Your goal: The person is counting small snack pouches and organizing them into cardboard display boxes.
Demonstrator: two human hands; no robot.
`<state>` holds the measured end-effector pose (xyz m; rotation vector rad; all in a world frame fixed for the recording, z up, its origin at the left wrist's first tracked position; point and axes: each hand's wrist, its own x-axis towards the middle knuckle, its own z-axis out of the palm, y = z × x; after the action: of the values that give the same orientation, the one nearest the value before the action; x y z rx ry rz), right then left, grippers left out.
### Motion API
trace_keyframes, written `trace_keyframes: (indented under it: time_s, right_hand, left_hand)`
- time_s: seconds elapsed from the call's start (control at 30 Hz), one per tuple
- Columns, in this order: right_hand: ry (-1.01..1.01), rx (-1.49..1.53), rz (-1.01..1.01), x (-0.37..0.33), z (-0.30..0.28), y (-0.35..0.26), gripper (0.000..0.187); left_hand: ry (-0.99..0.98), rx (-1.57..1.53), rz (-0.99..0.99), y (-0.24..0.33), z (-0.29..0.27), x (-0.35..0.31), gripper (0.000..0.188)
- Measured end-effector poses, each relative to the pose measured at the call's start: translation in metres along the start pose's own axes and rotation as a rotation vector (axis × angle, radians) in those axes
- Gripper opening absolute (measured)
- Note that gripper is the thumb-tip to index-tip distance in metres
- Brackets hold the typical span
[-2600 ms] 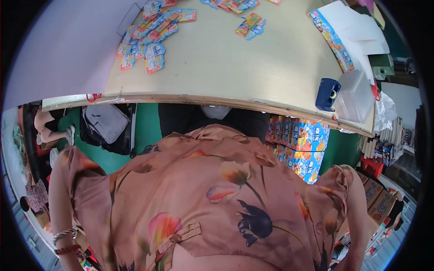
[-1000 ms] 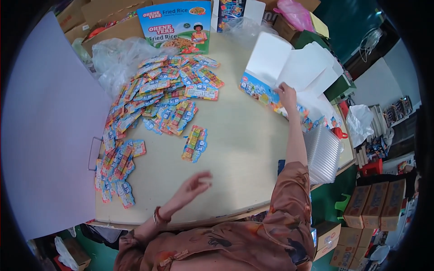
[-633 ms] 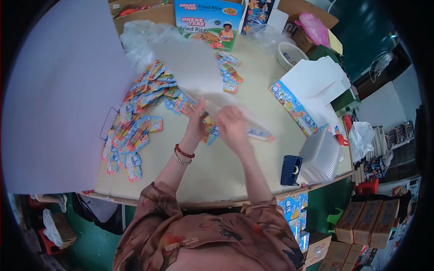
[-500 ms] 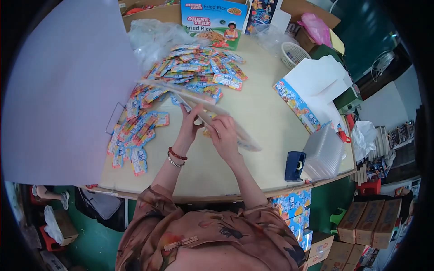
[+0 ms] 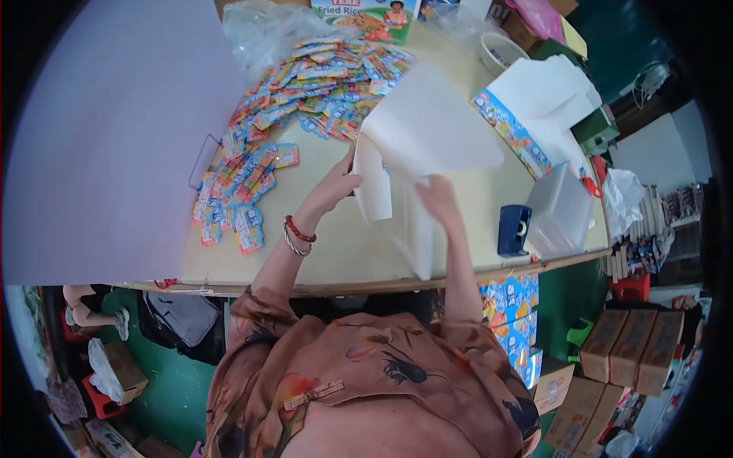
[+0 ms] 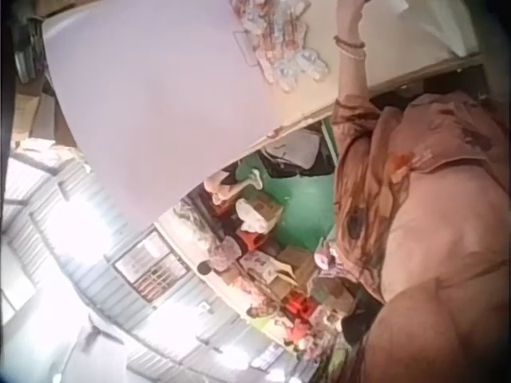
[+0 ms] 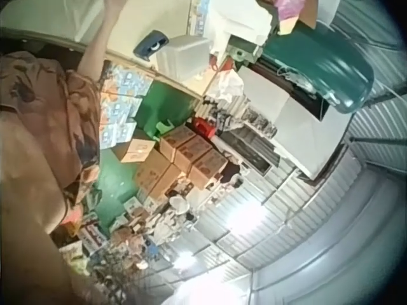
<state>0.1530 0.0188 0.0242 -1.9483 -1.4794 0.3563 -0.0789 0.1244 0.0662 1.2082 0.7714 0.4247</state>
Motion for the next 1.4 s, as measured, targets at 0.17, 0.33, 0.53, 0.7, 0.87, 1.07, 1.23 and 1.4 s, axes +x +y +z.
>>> trace_keyframes:
  time_s: [0.17, 0.33, 0.53, 0.7, 0.87, 1.07, 1.23, 1.4]
  right_hand:
    - [0.090, -0.170, 0.103, 0.001, -0.091, 0.026, 0.016]
    - [0.263, -0.590, 0.398, -0.018, -0.052, 0.037, 0.033]
    - [0.261, -0.638, 0.070, -0.043, -0.055, 0.034, 0.024]
    - [-0.073, -0.526, -0.595, -0.033, -0.050, 0.020, 0.029]
    - [-0.437, -0.686, -0.681, 0.006, -0.061, 0.023, 0.021]
    - [-0.543, -0.766, -0.559, 0.039, -0.038, 0.049, 0.006]
    - [-0.751, -0.914, -0.389, 0.063, -0.003, 0.047, 0.029]
    - [-0.284, -0.870, -0.557, 0.044, 0.008, 0.049, 0.045]
  left_hand:
    - [-0.212, 0.476, 0.140, -0.025, -0.020, 0.029, 0.076]
    - [0.286, 1.271, 0.685, -0.034, 0.048, 0.054, 0.066]
    - [-0.557, 1.756, 0.696, -0.022, 0.076, 0.065, 0.023]
    - [-0.564, 1.440, 0.302, -0.010, 0.092, 0.062, 0.067]
    - [-0.330, 1.501, 0.266, -0.046, 0.096, 0.053, 0.053]
    - [-0.413, 1.525, 0.223, -0.059, 0.094, 0.052, 0.028]
    - [-0.391, 1.724, 0.202, -0.103, 0.102, 0.060, 0.030]
    - [-0.444, 1.749, 0.233, -0.100, 0.124, 0.052, 0.050]
